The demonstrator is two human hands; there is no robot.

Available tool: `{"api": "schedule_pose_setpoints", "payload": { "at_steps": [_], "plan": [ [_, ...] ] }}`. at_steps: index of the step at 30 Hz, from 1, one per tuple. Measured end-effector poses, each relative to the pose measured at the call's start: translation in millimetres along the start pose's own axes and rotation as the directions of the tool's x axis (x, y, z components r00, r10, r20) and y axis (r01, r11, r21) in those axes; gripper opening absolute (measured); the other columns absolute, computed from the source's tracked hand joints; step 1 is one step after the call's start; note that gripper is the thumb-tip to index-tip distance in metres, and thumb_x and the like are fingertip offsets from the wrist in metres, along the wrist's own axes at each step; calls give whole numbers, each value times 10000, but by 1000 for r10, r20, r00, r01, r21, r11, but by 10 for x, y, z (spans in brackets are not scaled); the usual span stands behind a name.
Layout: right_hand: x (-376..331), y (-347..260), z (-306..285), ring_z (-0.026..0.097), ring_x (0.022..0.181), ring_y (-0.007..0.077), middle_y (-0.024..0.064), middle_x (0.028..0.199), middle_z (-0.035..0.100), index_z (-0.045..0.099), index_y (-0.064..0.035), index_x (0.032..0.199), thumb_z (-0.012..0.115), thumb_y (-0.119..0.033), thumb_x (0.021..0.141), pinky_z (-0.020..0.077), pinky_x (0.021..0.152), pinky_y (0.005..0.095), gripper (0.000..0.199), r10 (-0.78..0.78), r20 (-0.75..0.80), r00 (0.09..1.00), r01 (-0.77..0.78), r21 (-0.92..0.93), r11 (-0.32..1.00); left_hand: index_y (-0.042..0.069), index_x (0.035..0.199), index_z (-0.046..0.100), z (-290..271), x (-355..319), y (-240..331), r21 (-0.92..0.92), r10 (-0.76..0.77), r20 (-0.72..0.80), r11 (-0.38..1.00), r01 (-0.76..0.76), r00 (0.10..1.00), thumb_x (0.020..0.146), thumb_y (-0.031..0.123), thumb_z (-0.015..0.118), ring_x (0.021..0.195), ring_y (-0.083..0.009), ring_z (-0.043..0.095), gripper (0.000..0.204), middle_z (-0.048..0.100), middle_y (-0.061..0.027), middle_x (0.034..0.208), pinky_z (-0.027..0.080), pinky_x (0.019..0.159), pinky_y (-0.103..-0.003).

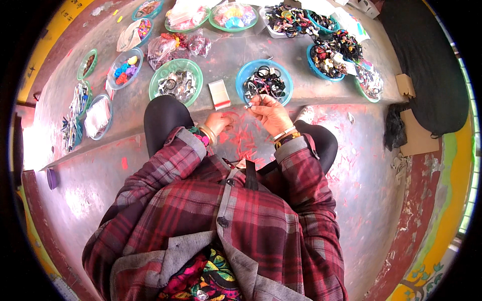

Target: The person sits on the floor and assembles keychains by hand. They pick up a black plastic ring and a small metal charm, attach the charm to the ring, and place the finished keychain into a blue bowl. The person repeats this process with multiple items from surrounding bowls.

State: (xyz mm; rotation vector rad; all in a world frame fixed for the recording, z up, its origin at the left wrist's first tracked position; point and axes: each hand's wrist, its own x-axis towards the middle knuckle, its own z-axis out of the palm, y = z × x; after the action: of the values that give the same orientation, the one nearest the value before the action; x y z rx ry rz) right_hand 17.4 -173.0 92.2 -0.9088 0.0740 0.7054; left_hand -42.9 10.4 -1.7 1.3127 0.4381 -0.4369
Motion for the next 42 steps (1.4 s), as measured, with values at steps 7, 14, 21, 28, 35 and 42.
{"api": "schedule_pose_setpoints", "payload": {
  "at_steps": [7,14,21,28,35,42],
  "plan": [
    [11,273,-46,565,716,106,21,799,593,572,-13,942,583,46,725,459,679,224,225,-104,-64,992,77,-331,940,8,817,608,-5,118,-123,118,38,14,992,-39,999,757,102,549,575,-90,502,126,547,-11,681,408,530,-227],
    [43,516,134,538,732,66,25,820,599,577,40,978,588,68,692,434,665,195,287,-281,0,960,220,-620,753,3,826,608,134,45,-67,83,-5,-72,996,11,997,762,105,562,566,-106,507,128,555,-27,674,415,517,-251],
    [141,550,5,531,821,269,64,797,616,640,-134,878,591,-112,641,428,740,354,242,-517,229,825,247,-968,-35,-27,849,595,68,133,-149,336,237,101,906,-257,966,800,93,520,609,-89,505,150,561,-23,715,428,564,-238],
    [67,449,72,523,831,266,78,778,598,585,-126,963,609,-96,642,412,744,370,323,-497,232,836,227,-971,-72,-26,932,576,103,82,-89,150,194,127,966,-212,973,844,94,463,701,-127,567,187,585,-44,800,477,646,-267],
    [30,347,167,528,823,306,120,789,580,528,-115,1029,620,-117,666,406,751,387,374,-406,132,904,126,-991,-40,1,1046,531,84,-26,27,-163,163,200,978,-131,966,876,129,393,851,-187,581,253,577,-94,959,497,720,-321],
    [102,419,20,556,815,275,110,810,586,482,-146,1094,644,-172,664,446,710,360,460,-379,267,886,199,-957,-210,-1,1105,495,100,-117,126,-169,187,304,976,-140,934,866,135,367,918,-209,564,304,565,-103,1017,494,746,-336]
  ]
}}
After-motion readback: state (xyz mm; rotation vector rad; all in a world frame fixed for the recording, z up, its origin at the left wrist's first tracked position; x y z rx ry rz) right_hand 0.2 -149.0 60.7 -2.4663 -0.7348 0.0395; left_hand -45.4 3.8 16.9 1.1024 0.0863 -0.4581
